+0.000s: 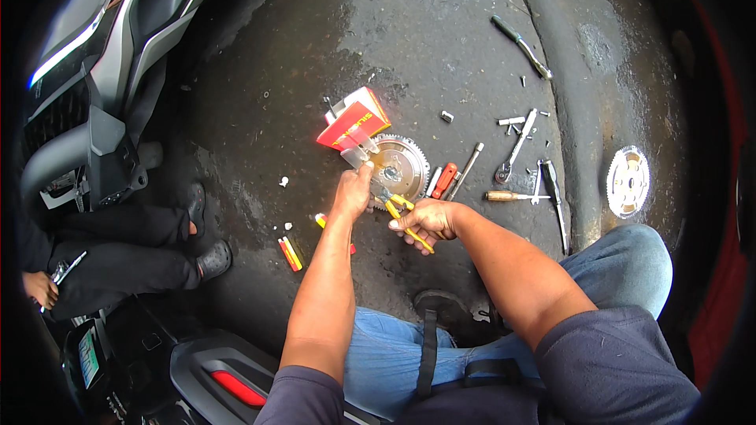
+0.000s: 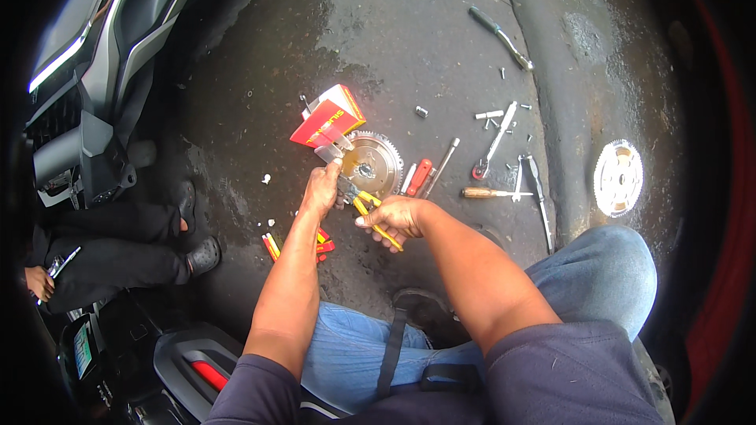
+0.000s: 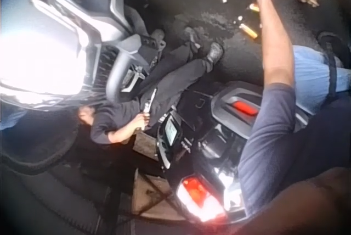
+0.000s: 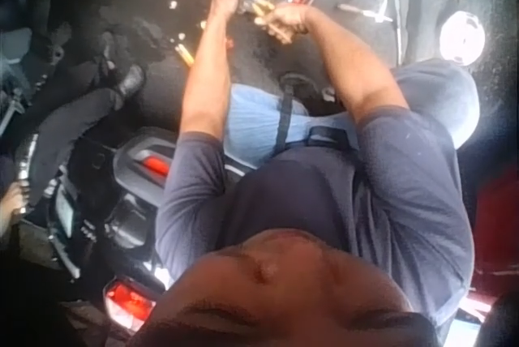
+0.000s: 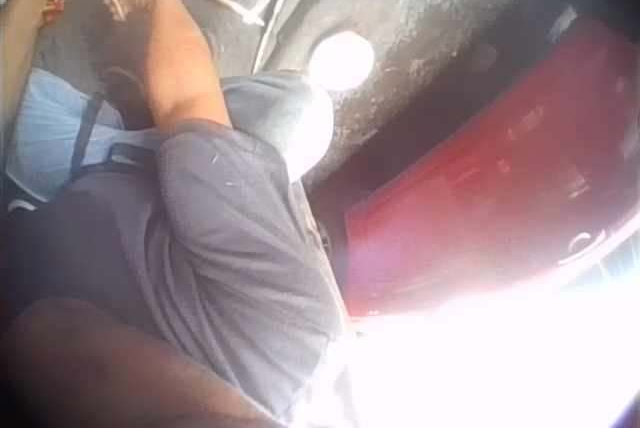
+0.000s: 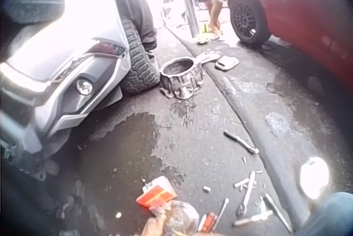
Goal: The recorder uses pliers and other hand tools to repair or adjust a brake component while working on the ground near a vehicle.
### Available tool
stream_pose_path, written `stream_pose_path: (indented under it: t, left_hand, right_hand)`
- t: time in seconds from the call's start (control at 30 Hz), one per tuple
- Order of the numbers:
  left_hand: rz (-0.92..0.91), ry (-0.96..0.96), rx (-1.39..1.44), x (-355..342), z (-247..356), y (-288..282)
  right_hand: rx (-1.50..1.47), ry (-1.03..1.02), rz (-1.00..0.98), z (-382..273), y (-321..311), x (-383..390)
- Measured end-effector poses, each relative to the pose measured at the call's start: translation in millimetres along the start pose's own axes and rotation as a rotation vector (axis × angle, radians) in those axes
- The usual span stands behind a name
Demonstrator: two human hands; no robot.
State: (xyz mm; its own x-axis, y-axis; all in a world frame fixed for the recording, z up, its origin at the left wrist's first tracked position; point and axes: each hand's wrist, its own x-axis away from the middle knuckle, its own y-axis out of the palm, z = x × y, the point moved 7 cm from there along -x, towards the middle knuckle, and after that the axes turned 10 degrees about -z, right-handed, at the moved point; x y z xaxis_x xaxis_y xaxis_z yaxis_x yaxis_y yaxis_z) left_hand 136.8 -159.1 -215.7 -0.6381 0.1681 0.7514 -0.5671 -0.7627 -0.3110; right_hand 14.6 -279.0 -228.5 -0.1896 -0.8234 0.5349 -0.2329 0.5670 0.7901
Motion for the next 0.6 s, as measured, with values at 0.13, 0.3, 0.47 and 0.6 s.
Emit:
stream_pose_path:
  t: [0.13, 0.3, 0.47, 0.6]
  left_hand:
    - [0.004, -0.007, 0.0, 0, -4, -2]
    - [0.028, -0.01, 0.033, -1, -7, -2]
    - [0.027, -0.015, 0.037, -3, -9, -4]
    - [0.037, -0.031, 0.034, -4, -10, -1]
  right_hand:
    - [0.015, 0.011, 0.011, -2, 3, -1]
    - [0.03, 0.003, 0.006, -4, 0, -1]
    - [0.036, 0.001, 0.028, -5, 1, -3]
    - [0.05, -0.005, 0.06, -4, 0, -2]
